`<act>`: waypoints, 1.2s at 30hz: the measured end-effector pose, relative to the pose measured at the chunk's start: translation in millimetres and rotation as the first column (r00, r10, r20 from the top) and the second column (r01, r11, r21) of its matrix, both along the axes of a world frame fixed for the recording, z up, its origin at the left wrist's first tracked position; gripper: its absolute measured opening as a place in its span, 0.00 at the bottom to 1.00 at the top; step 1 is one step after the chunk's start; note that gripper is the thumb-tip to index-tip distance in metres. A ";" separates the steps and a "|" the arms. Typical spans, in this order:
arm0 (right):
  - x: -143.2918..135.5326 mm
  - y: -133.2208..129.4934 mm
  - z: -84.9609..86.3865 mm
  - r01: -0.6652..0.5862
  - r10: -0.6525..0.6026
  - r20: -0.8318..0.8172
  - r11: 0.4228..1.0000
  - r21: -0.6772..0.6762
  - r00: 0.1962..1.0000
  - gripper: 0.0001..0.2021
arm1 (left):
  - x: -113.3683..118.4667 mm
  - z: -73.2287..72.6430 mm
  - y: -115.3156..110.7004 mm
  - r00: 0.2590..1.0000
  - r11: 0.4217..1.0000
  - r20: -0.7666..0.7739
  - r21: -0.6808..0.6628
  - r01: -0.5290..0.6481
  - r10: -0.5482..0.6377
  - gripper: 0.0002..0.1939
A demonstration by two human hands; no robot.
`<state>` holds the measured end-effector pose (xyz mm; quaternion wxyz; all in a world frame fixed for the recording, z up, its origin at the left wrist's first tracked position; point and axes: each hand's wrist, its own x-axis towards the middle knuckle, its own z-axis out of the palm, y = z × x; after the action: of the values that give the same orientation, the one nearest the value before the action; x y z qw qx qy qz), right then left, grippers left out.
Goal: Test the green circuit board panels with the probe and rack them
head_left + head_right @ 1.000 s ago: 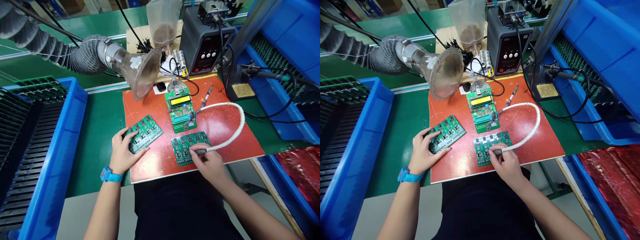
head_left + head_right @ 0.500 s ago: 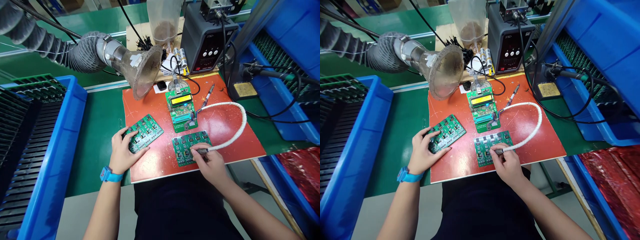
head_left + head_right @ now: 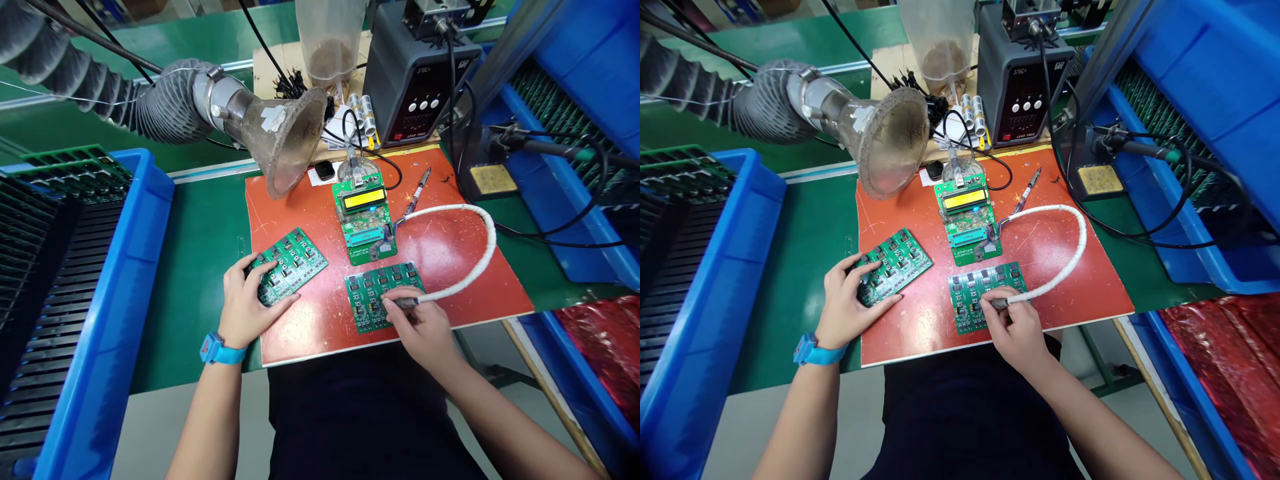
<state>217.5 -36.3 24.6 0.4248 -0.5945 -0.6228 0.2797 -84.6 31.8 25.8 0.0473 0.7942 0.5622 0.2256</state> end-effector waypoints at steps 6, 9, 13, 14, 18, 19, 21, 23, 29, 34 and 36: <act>-0.6 1.3 1.2 0.003 -0.003 -0.001 1.000 -0.006 1.000 0.04 | -0.3 -0.2 0.2 1.000 1.000 -0.002 0.002 0.003 -0.003 0.34; -0.7 1.6 1.5 0.006 -0.006 0.000 1.000 -0.005 1.000 0.05 | -0.2 0.0 0.3 1.000 1.000 -0.001 0.001 0.004 -0.004 0.34; -1.0 1.3 2.1 0.003 -0.003 -0.003 1.000 -0.008 1.000 0.04 | 0.1 0.6 0.2 1.000 1.000 0.000 0.000 0.005 -0.005 0.34; -1.1 1.2 2.3 0.000 0.000 -0.004 1.000 -0.011 1.000 0.04 | 0.2 0.7 0.1 1.000 1.000 0.000 0.000 0.004 -0.004 0.34; -1.4 1.1 3.2 -0.002 0.002 -0.010 1.000 -0.007 1.000 0.04 | 0.2 0.6 0.0 1.000 1.000 -0.002 0.002 0.002 -0.002 0.34; -1.5 1.0 3.3 -0.004 0.003 -0.011 1.000 -0.006 1.000 0.04 | 0.1 0.5 0.0 1.000 1.000 -0.002 0.004 0.003 -0.003 0.34; -1.5 0.9 3.6 -0.005 0.005 -0.012 1.000 -0.004 1.000 0.04 | -0.2 0.2 0.0 1.000 1.000 0.000 0.006 0.005 -0.005 0.34; -1.4 0.7 3.5 -0.006 0.006 -0.010 1.000 -0.003 1.000 0.04 | -0.6 -0.1 -0.1 1.000 1.000 0.002 0.006 0.004 -0.004 0.34; -1.2 0.6 2.3 -0.002 0.002 -0.007 1.000 -0.012 1.000 0.05 | -1.0 -0.5 -0.2 1.000 1.000 0.002 0.007 0.001 -0.001 0.34; -1.1 1.1 2.5 -0.002 0.002 -0.007 1.000 -0.013 1.000 0.06 | -0.9 -1.3 0.4 1.000 1.000 0.000 0.007 -0.002 0.002 0.34; -1.0 1.0 2.6 -0.002 0.002 -0.011 1.000 -0.016 1.000 0.06 | -1.0 -1.2 0.4 1.000 1.000 -0.003 0.007 -0.001 0.001 0.34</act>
<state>216.4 -35.2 27.2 0.4231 -0.5958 -0.6187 0.2886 -85.6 32.1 24.6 0.0437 0.7945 0.5618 0.2264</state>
